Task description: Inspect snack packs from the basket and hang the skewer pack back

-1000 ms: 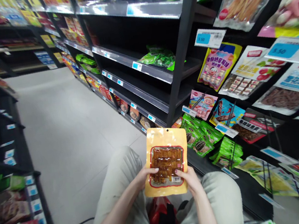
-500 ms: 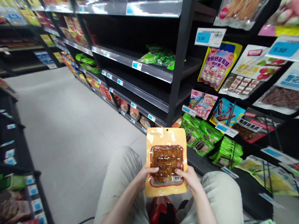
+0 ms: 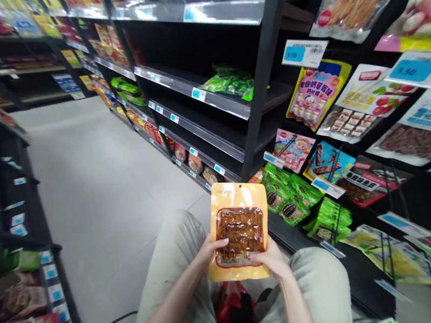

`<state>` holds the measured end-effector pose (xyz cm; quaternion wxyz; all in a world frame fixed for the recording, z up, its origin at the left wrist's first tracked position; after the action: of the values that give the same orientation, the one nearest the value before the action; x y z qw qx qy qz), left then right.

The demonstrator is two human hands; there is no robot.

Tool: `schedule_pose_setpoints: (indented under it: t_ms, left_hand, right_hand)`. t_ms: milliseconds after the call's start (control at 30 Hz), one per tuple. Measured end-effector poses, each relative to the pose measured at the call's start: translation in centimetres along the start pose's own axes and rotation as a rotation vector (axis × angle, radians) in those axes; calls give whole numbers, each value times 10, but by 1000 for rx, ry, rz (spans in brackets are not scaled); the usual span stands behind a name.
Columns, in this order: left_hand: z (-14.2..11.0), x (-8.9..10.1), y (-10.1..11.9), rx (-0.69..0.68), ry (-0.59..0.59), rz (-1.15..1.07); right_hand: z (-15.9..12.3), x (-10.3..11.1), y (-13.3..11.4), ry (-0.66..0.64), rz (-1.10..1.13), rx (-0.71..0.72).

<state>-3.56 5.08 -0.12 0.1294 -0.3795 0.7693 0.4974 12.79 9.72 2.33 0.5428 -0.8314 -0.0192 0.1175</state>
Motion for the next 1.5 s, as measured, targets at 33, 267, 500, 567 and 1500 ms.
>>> schedule_pose_setpoints:
  t_ms: [33, 267, 500, 567, 1500]
  left_hand:
    - [0, 0, 0, -7, -4, 1]
    - [1, 3, 2, -39, -3, 24]
    - [0, 1, 5, -27, 35, 31]
    - [1, 1, 5, -30, 34, 39]
    - [10, 5, 5, -160, -27, 442]
  right_hand:
    - [1, -1, 0, 2, -4, 12]
    - [5, -6, 12, -49, -135, 40]
    - [6, -8, 16, -135, -218, 121]
    - [7, -7, 17, -151, -246, 134]
    - [18, 15, 13, 29, -165, 109]
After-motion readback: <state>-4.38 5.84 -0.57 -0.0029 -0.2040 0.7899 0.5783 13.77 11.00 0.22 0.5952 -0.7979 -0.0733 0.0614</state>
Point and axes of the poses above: each hand's wrist, its own z-axis towards the middle knuckle, its own x-axis out of the back of the hand, y = z × x, the point moved 3 cm from there along z, towards the middle knuckle, and after that the axes turned 14 degrees about y, right-handed, at the moved point
